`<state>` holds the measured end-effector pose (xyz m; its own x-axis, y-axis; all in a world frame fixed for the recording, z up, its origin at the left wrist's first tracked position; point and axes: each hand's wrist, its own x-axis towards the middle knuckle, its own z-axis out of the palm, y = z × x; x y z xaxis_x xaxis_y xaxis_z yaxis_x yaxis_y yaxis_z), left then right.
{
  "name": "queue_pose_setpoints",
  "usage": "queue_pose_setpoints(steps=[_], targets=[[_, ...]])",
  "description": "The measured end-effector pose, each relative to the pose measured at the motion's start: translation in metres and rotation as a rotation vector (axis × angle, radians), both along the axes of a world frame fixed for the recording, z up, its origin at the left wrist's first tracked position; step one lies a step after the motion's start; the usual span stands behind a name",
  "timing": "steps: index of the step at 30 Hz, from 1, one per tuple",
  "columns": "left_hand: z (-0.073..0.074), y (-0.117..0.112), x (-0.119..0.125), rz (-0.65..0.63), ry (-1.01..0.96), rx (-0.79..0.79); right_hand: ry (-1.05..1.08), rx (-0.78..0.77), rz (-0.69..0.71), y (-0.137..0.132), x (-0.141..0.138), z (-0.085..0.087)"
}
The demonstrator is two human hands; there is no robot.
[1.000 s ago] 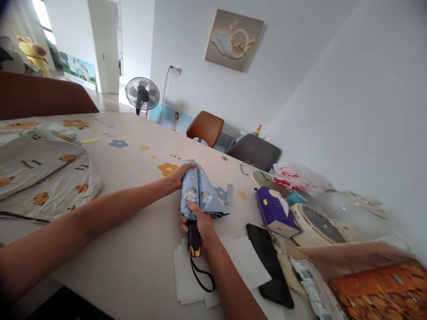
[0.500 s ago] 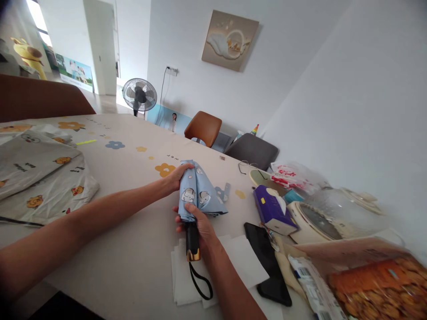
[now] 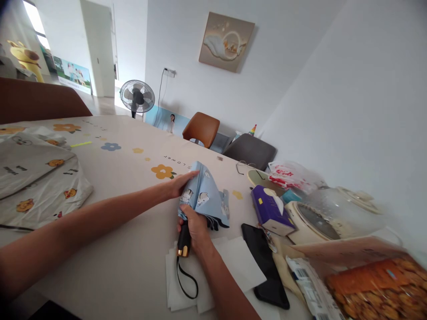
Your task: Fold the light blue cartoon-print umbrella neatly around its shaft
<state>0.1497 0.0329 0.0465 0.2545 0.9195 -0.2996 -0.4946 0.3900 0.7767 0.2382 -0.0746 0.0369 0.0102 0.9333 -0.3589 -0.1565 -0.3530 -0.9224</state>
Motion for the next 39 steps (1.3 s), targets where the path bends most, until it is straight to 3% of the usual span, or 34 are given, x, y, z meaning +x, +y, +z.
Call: queue_pose_setpoints(steps=[3, 7, 12, 18, 21, 28, 33, 39], targets=[[0.005, -0.014, 0.011, -0.094, 0.076, 0.002, -0.116, 0.041, -0.038, 0.0, 0.001, 0.001], [0.001, -0.018, 0.015, -0.09, 0.062, -0.07, -0.141, 0.019, 0.001, -0.002, 0.001, 0.002], [-0.002, -0.013, 0.013, -0.028, 0.081, -0.104, 0.131, -0.025, 0.006, -0.001, 0.002, 0.002], [0.01, -0.014, 0.01, 0.019, 0.11, -0.09, 0.359, 0.074, 0.013, 0.0, 0.004, 0.003], [0.012, -0.017, 0.009, 0.0, 0.128, -0.118, 0.392, 0.044, 0.06, -0.001, 0.003, 0.003], [-0.001, -0.017, 0.007, -0.207, -0.158, -0.051, 0.292, -0.116, 0.087, 0.002, 0.011, 0.006], [-0.006, -0.011, 0.004, -0.302, -0.232, 0.0, 0.188, -0.05, 0.088, 0.004, 0.013, 0.005], [-0.006, 0.001, -0.006, -0.137, -0.183, -0.029, -0.137, -0.004, 0.088, 0.002, 0.008, 0.002]])
